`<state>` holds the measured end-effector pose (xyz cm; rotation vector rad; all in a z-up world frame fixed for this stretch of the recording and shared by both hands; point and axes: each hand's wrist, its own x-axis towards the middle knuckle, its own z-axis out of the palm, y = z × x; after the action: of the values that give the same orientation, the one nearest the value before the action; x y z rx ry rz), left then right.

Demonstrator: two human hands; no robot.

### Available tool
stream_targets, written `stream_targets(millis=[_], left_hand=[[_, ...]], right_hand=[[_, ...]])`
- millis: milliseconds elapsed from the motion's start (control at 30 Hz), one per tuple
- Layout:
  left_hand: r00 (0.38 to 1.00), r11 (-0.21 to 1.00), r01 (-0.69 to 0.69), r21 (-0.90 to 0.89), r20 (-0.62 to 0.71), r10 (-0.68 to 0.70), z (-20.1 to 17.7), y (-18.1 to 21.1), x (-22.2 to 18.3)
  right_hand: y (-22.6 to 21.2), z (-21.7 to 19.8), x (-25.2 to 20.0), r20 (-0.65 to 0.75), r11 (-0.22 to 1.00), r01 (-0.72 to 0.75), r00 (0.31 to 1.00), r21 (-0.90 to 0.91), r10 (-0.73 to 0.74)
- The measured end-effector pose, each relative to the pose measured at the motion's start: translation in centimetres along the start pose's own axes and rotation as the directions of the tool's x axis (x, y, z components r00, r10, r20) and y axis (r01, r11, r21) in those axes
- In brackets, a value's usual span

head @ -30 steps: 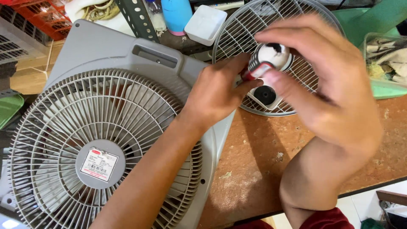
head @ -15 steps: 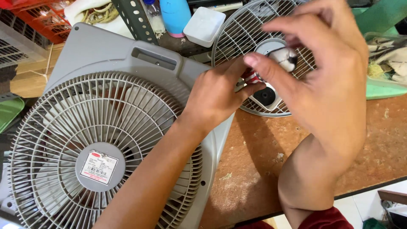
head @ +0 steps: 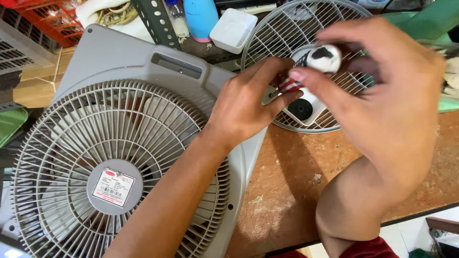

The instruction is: Repairing a box fan by disassembling and reassembling its housing using a screwdriver

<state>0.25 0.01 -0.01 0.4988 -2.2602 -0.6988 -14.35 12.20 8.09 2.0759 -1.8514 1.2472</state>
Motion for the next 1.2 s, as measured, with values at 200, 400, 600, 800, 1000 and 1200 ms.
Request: stream_targets(millis=[200, 400, 600, 800, 1000, 1200], left_hand=[[0.995, 0.998, -0.060, -0.025, -0.085, 0.058, 0.0, -0.4, -0.2], [0.995, 0.998, -0.059, 0.019, -0.081, 0.061, 0.6, -1.0, -0.4], [0.991, 0.996, -0.074, -0.049, -0.119, 0.067, -0.3, 0.4, -0.2], [0.993, 0.996, -0.054, -0.070, -0.109, 0.046, -0.7, 0.7, -0.1], [0.993, 0.993, -0.045, -0.111, -0.115, 0.032, -1.2, 0.2, 0.1], [0.995, 0.995, 0.100, 0.010, 0.025, -0.100, -0.4, -0.6, 0.3]], right_hand=[[-1.3, -0.8, 0.1, 0.042, 0.979, -0.059, 0.998, 0.193, 0.052], [-0.1, -0.1, 1.1, 0.168, 0.994, -0.111, 0.979, -0.024, 0.113], [0.3, 0.2, 1.3, 0.166, 0.985, -0.174, 0.971, -0.009, 0.173], [0.5, 0.2, 1.4, 0.193, 0.986, -0.167, 0.967, -0.016, 0.167], [0.1, -0.6, 0.5, 0.087, 0.988, -0.128, 0.989, 0.084, 0.121], [0.1, -0.9, -0.2, 0.041, 0.951, -0.196, 0.981, 0.237, 0.192]])
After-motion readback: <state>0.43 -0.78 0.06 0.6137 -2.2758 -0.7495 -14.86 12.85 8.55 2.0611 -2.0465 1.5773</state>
